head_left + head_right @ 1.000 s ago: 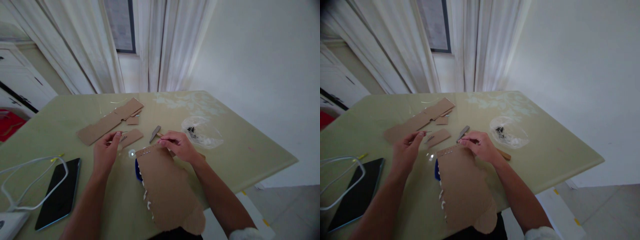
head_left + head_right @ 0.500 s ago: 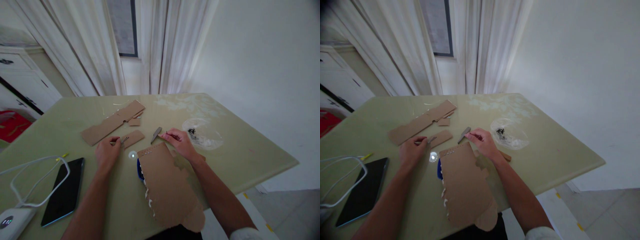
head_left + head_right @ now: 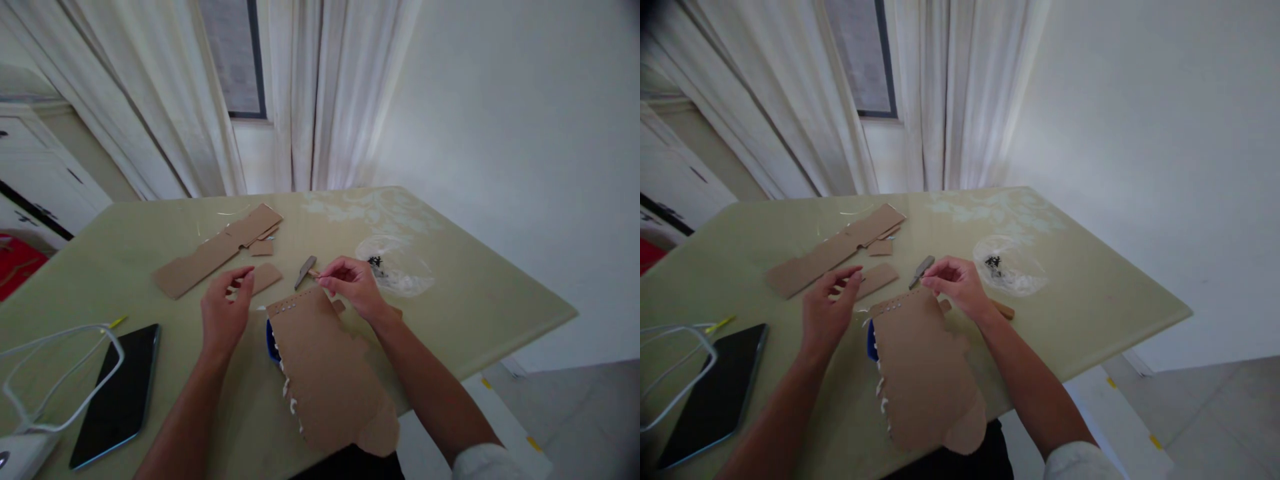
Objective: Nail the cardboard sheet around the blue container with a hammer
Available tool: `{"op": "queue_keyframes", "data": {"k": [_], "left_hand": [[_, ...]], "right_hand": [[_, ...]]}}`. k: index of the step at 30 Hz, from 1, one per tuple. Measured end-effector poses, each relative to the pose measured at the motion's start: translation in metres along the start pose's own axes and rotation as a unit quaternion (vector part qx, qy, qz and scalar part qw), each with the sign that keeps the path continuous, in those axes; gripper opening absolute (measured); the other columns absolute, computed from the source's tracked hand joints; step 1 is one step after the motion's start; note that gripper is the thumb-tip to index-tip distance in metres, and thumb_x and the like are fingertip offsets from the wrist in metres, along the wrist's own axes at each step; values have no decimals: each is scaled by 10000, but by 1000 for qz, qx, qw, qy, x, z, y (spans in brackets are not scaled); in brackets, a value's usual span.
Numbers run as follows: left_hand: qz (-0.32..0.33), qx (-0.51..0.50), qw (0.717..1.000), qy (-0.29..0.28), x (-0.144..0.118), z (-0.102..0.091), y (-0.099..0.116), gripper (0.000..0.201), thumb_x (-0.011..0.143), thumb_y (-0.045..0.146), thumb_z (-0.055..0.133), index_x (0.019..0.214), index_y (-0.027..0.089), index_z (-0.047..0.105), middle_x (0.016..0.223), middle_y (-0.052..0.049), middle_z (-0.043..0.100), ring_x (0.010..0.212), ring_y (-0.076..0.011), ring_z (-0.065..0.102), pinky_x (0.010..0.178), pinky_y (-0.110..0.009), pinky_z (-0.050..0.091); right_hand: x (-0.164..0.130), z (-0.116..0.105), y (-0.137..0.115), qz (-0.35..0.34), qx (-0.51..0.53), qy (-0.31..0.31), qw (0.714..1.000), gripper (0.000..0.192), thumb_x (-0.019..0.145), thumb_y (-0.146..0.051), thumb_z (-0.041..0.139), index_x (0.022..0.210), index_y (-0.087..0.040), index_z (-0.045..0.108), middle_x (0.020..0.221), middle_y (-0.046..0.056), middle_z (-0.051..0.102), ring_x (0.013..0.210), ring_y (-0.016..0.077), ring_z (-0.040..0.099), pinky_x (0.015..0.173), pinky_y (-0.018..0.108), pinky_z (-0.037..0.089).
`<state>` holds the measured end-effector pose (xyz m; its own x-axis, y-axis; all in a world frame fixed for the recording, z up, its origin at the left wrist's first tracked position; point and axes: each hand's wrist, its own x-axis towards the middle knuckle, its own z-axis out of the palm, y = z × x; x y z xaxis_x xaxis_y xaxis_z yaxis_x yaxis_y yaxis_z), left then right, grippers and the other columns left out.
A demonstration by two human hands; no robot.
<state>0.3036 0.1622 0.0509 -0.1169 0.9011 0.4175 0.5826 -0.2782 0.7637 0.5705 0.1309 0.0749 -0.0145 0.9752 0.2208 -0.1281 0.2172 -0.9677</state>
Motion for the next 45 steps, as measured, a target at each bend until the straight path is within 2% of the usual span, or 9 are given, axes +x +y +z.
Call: {"op": "queue_keyframes", "data": {"k": [6, 10, 18, 21, 24, 28, 33, 36, 45], "left_hand": [[152, -114, 967, -170, -15, 1, 71, 255, 969, 367, 743, 1201, 278, 801, 1054, -34, 813, 877, -204, 695, 784, -318, 535], [197, -124, 955, -183, -13, 9, 87, 103, 968, 262, 736, 1006, 262, 831, 915, -21, 802, 819, -190, 690, 753, -303, 530], [194, -174, 951, -167, -17, 20, 72, 84, 965, 229, 744, 994, 276, 808, 950, -4, 791, 891, -182, 710, 790, -309, 527], [143, -192, 961, -138, -20, 18, 67, 26, 966, 257, 737, 953, 248, 757, 1022, -29, 798, 975, -208, 722, 845, -342, 534], [69, -202, 972, -99, -19, 15, 59, 85, 965, 296, 730, 917, 227, 719, 1032, -54, 819, 977, -227, 738, 840, -360, 540], [9, -182, 976, -120, -13, 12, 44, 159, 945, 374, 752, 962, 217, 739, 990, -65, 836, 909, -230, 755, 793, -357, 559], [3, -187, 966, -178, -12, 11, 39, 235, 956, 438, 736, 1011, 213, 775, 998, -86, 842, 923, -240, 764, 816, -368, 595], [7, -177, 964, -197, -12, 11, 40, 227, 938, 428, 750, 972, 211, 805, 944, -80, 837, 847, -225, 749, 734, -338, 580], [31, -144, 962, -228, -9, 7, 38, 231, 938, 425, 725, 957, 217, 822, 806, -29, 796, 651, -157, 606, 587, -271, 450]], "right_hand": [[-2, 1, -1, -20, 53, -17, 998, 284, 688, -362, 996, 759, -207, 769, 695, -4, 741, 524, 104, 591, 512, 237, 491], [-2, -4, 2, -9, 56, -47, 997, 307, 706, -395, 987, 777, -206, 755, 694, -17, 709, 562, 107, 592, 527, 234, 488], [-6, -5, 8, 31, 56, -89, 994, 341, 750, -422, 965, 843, -202, 721, 737, -23, 695, 616, 106, 581, 554, 220, 428], [-1, -8, 8, 23, 36, -86, 995, 380, 811, -535, 896, 906, -209, 727, 847, 13, 741, 749, 148, 654, 666, 259, 495], [9, -17, 18, 8, -94, -38, 995, 384, 908, -583, 782, 976, -207, 746, 928, 31, 758, 820, 160, 659, 744, 282, 498], [18, -26, 41, 8, -360, 16, 933, 297, 976, -494, 726, 1009, -199, 741, 941, 34, 746, 785, 161, 614, 751, 300, 467], [15, -28, 61, -18, -539, -21, 842, 251, 946, -327, 778, 1141, -185, 709, 1156, 113, 715, 1076, 256, 619, 946, 374, 468], [14, -28, 65, -9, -558, -43, 829, 229, 950, -280, 762, 1155, -194, 711, 1147, 112, 699, 1077, 262, 616, 950, 374, 471], [15, -30, 64, 5, -555, -60, 830, 267, 950, -251, 750, 1205, -180, 710, 1178, 115, 671, 1108, 263, 607, 970, 370, 467]]}}
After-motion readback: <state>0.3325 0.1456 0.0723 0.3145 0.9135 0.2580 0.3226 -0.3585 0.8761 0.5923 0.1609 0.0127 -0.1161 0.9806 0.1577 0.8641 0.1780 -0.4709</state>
